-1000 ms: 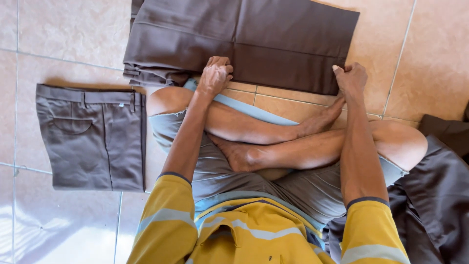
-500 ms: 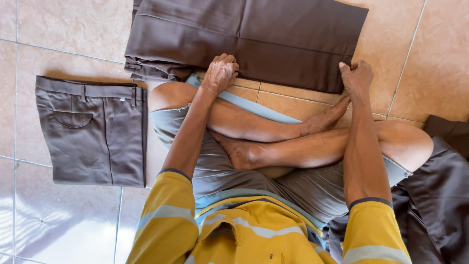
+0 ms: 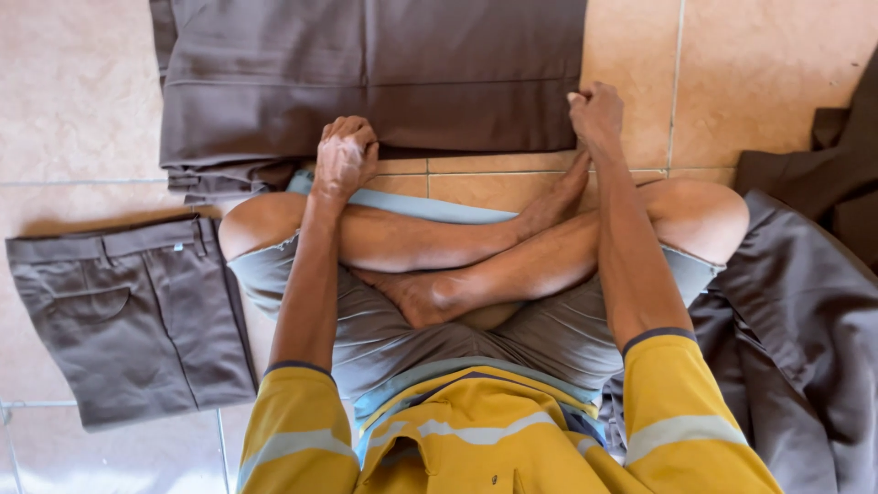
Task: The person sits cross-legged on a tiled floor and folds brown trousers by hand. They smooth the fabric, fold the legs together, and then fold the garment into a compact rectangle, placing the finished item aside before repeating the process with another pair.
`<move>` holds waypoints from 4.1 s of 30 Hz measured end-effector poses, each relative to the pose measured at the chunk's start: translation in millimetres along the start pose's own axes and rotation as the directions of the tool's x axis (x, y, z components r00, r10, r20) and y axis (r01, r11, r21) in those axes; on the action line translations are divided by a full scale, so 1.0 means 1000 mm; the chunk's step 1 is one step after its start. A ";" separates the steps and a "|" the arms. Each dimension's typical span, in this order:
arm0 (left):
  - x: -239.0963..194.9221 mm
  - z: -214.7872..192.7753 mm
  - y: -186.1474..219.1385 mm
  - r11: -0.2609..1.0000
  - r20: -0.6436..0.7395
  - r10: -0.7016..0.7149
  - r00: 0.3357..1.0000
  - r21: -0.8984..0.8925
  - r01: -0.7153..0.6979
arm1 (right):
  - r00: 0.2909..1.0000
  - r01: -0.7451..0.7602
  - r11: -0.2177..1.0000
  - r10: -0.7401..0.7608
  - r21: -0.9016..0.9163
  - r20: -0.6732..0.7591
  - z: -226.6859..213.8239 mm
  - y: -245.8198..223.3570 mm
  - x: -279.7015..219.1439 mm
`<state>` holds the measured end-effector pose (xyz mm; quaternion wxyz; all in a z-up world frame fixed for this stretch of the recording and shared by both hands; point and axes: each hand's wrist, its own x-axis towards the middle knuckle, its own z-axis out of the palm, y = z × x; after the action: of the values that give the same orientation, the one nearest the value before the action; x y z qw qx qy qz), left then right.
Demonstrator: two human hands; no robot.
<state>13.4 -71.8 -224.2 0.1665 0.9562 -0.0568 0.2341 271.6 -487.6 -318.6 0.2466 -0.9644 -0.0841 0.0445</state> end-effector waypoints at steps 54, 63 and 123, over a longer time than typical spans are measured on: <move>-0.016 0.012 0.006 0.992 0.200 -0.107 0.974 -0.043 0.118 | 0.995 -0.026 0.999 0.030 -0.046 0.099 -0.013 -0.009 0.002; -0.027 0.038 0.068 0.931 0.214 -0.202 0.956 0.346 0.119 | 0.978 -0.039 0.909 0.120 0.415 -0.170 -0.076 -0.083 -0.005; -0.013 0.040 0.065 0.989 0.254 0.149 0.956 -0.039 -0.143 | 0.897 -0.414 0.879 0.350 -0.237 -0.270 -0.060 -0.004 0.021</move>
<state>6.8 -145.8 -245.4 0.1498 0.9698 -0.1507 0.1195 299.2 -508.4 -265.6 0.0976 -0.9862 0.1311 -0.0265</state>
